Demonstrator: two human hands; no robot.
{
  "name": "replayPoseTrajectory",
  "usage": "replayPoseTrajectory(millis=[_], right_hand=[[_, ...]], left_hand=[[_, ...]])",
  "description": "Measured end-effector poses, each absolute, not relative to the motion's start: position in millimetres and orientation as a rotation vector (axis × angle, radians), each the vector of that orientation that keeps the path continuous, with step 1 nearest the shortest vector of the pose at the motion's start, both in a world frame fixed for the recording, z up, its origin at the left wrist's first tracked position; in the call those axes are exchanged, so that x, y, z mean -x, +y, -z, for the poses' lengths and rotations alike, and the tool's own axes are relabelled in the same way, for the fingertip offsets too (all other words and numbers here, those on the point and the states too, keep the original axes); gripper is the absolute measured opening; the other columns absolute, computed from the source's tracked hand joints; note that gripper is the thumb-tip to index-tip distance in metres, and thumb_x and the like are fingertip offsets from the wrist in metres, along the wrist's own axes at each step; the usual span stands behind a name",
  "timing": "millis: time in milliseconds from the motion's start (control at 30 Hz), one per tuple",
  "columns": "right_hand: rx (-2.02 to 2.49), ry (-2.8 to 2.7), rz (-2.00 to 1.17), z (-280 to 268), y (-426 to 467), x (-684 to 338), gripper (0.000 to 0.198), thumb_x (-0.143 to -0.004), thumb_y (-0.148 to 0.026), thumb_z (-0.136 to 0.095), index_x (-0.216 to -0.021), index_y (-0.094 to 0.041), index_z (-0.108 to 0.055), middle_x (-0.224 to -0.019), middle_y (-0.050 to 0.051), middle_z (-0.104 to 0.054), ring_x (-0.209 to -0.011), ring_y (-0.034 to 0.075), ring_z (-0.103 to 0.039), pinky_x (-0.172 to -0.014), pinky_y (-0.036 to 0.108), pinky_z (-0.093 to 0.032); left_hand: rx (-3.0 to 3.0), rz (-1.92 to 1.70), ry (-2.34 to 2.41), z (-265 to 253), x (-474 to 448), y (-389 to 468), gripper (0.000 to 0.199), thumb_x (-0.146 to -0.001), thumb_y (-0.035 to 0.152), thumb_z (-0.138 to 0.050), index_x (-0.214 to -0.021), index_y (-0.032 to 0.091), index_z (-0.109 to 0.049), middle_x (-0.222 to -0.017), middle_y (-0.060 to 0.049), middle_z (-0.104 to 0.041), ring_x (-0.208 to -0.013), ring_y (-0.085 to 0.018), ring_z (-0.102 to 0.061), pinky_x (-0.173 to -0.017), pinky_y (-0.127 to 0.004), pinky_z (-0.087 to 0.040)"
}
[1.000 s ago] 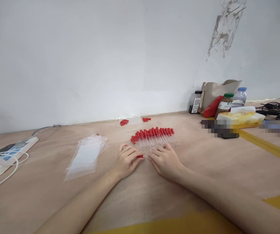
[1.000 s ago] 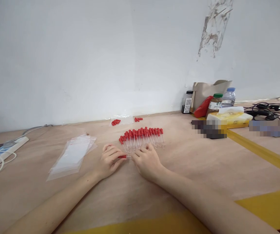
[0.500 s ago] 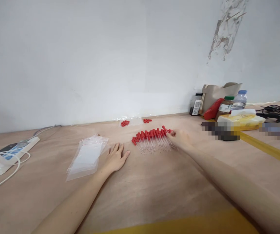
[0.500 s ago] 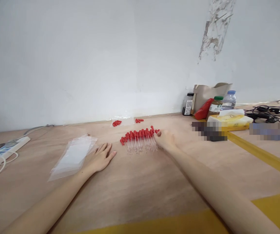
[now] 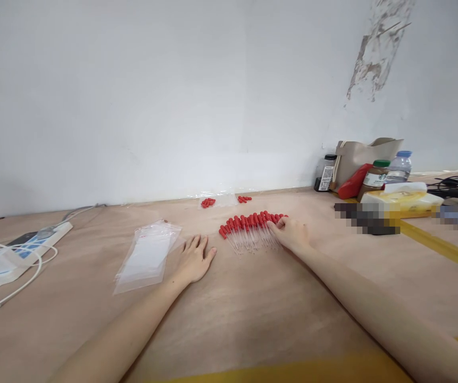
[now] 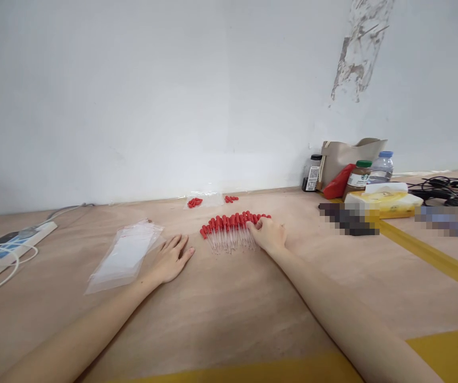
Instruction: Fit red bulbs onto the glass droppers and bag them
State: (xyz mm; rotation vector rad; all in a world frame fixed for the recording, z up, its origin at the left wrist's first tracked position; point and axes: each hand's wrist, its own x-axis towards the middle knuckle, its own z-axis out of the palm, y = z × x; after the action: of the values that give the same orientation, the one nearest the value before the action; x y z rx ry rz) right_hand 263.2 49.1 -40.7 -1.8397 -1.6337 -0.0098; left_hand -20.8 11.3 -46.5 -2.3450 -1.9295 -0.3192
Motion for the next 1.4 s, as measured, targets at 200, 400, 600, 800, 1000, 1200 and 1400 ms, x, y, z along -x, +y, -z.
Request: replayPoseTrajectory(millis=[200, 400, 600, 800, 1000, 1200, 1400], right_hand=[[1.461, -1.786, 0.136, 37, 27, -259, 0.027, -0.077, -0.036, -0.045, -0.061, -0.017, -0.055, -0.066, 0.002, -0.058, -0.064, 0.014, -0.053, -0.064, 0.028, -0.037], [0.973, -2.301, -0.095, 42, -14, -272, 0.024, -0.08, -0.033, -0.048, -0.09, -0.017, -0.063, -0.088, 0.007, -0.063, -0.082, 0.016, -0.057, -0.073, 0.028, -0.044], [0.885, -2.469, -0.321, 49, -30, -278, 0.036, -0.082, -0.035, -0.045, -0.115, -0.022, -0.055, -0.119, 0.006, -0.054, -0.11, 0.018, -0.048, -0.094, 0.036, -0.037], [0.907, -2.414, -0.446, 50, -26, -277, 0.036, -0.08, -0.035, -0.049, -0.114, -0.024, -0.055, -0.118, 0.005, -0.055, -0.11, 0.019, -0.05, -0.095, 0.038, -0.038], [0.904, -2.381, -0.501, 49, -27, -278, 0.036, -0.079, -0.034, -0.051, -0.113, -0.024, -0.056, -0.118, 0.006, -0.055, -0.108, 0.02, -0.051, -0.094, 0.039, -0.038], [0.906, -2.398, -0.48, 50, -25, -279, 0.037, -0.079, -0.035, -0.05, -0.113, -0.023, -0.056, -0.119, 0.005, -0.054, -0.11, 0.019, -0.049, -0.095, 0.038, -0.037], [0.902, -2.378, -0.477, 52, -25, -279, 0.036, -0.079, -0.035, -0.05, -0.113, -0.024, -0.056, -0.117, 0.005, -0.056, -0.108, 0.019, -0.051, -0.093, 0.038, -0.039]], left_hand=[[2.416, 0.296, -1.887, 43, 22, 5, 0.061, -0.086, 0.052, -0.025, -0.13, 0.011, -0.036, -0.137, -0.014, -0.031, -0.127, -0.025, -0.025, -0.102, -0.04, -0.02], [2.594, 0.277, -1.775, 44, 29, -24, 0.06, -0.086, 0.052, -0.025, -0.133, 0.014, -0.031, -0.14, -0.011, -0.025, -0.129, -0.023, -0.021, -0.103, -0.039, -0.019], [2.156, 0.425, -1.836, 43, 51, -26, 0.047, -0.086, 0.039, -0.031, -0.123, 0.013, -0.045, -0.134, -0.012, -0.037, -0.126, -0.027, -0.025, -0.101, -0.041, -0.022], [1.581, 0.216, -2.399, 43, 100, -4, 0.071, -0.082, 0.051, -0.027, -0.123, -0.006, -0.038, -0.128, -0.03, -0.034, -0.119, -0.044, -0.028, -0.091, -0.054, -0.025], [1.707, 0.146, -2.411, 47, 116, 1, 0.05, -0.085, 0.036, -0.022, -0.103, 0.003, -0.055, -0.11, -0.025, -0.053, -0.103, -0.039, -0.048, -0.078, -0.048, -0.037], [1.8, 0.125, -2.421, 38, 119, 1, 0.048, -0.087, 0.033, -0.019, -0.118, 0.013, -0.049, -0.107, -0.022, -0.057, -0.097, -0.037, -0.054, -0.074, -0.048, -0.04], [1.822, 0.247, -2.322, 26, 116, -4, 0.048, -0.09, 0.032, -0.016, -0.13, 0.018, -0.038, -0.124, -0.017, -0.046, -0.118, -0.033, -0.039, -0.089, -0.048, -0.034]])
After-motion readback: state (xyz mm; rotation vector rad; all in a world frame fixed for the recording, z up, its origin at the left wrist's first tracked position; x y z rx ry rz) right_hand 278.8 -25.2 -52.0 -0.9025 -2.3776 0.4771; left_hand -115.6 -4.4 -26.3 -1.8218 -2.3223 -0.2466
